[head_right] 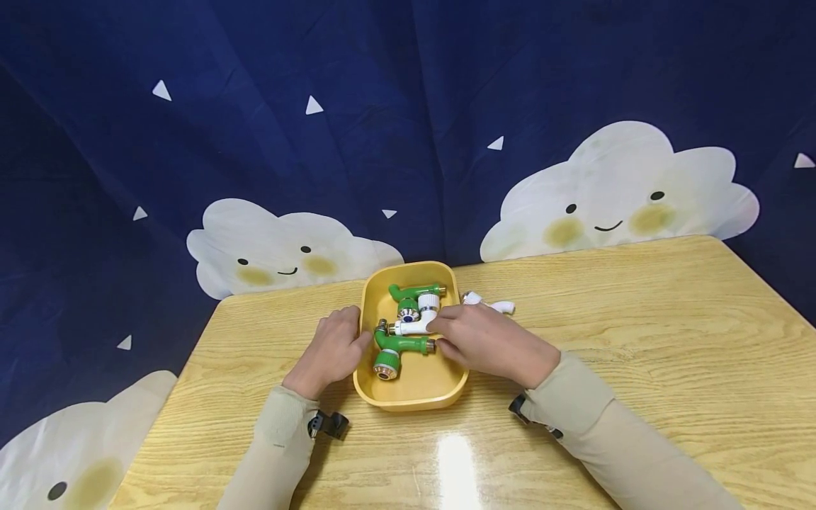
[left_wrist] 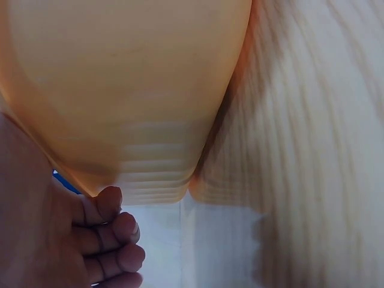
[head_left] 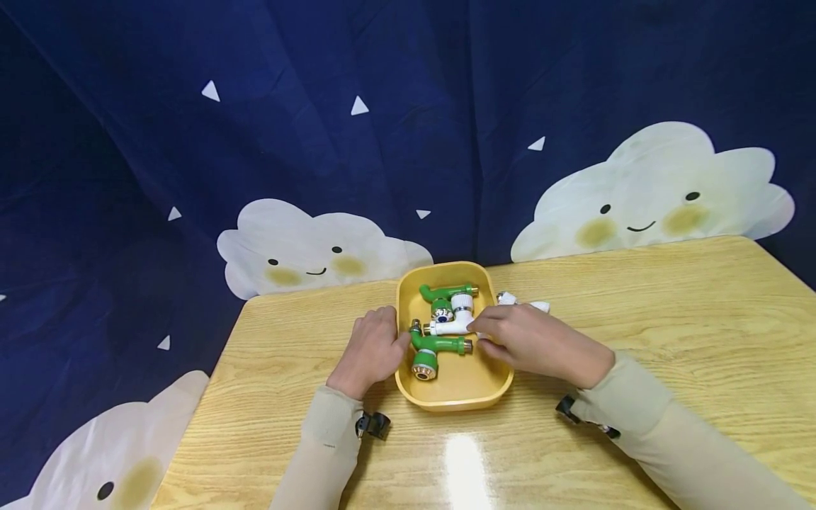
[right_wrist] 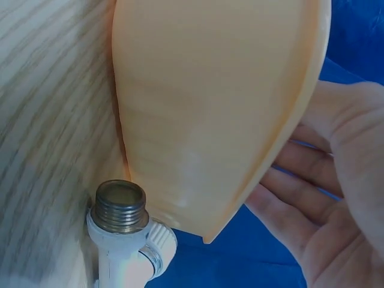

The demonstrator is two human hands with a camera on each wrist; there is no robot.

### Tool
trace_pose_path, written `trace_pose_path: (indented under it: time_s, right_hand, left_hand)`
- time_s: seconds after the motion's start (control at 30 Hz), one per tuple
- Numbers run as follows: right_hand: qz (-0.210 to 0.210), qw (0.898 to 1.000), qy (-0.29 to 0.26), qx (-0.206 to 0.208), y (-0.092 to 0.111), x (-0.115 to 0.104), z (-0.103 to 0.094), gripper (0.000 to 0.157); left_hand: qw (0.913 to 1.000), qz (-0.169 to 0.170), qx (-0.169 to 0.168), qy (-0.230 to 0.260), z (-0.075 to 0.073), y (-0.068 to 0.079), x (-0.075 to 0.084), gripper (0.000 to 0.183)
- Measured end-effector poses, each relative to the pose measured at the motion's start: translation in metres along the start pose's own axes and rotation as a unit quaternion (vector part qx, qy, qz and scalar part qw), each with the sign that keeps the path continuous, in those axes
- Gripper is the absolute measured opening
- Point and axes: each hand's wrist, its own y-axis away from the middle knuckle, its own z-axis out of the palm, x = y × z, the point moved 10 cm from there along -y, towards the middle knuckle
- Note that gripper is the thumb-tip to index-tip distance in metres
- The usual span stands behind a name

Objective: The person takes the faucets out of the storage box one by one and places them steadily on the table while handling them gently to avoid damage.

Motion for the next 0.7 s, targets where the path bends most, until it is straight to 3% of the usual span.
trace_pose_path:
  time_s: [0.7]
  right_hand:
    - [-0.033, 0.999, -0.008, 0.018, -0.003, -0.017, 0.010, 0.015]
  left_hand:
    - [1.0000, 0.003, 0.003, -0.002, -0.001, -0.001, 0.000, 0.020]
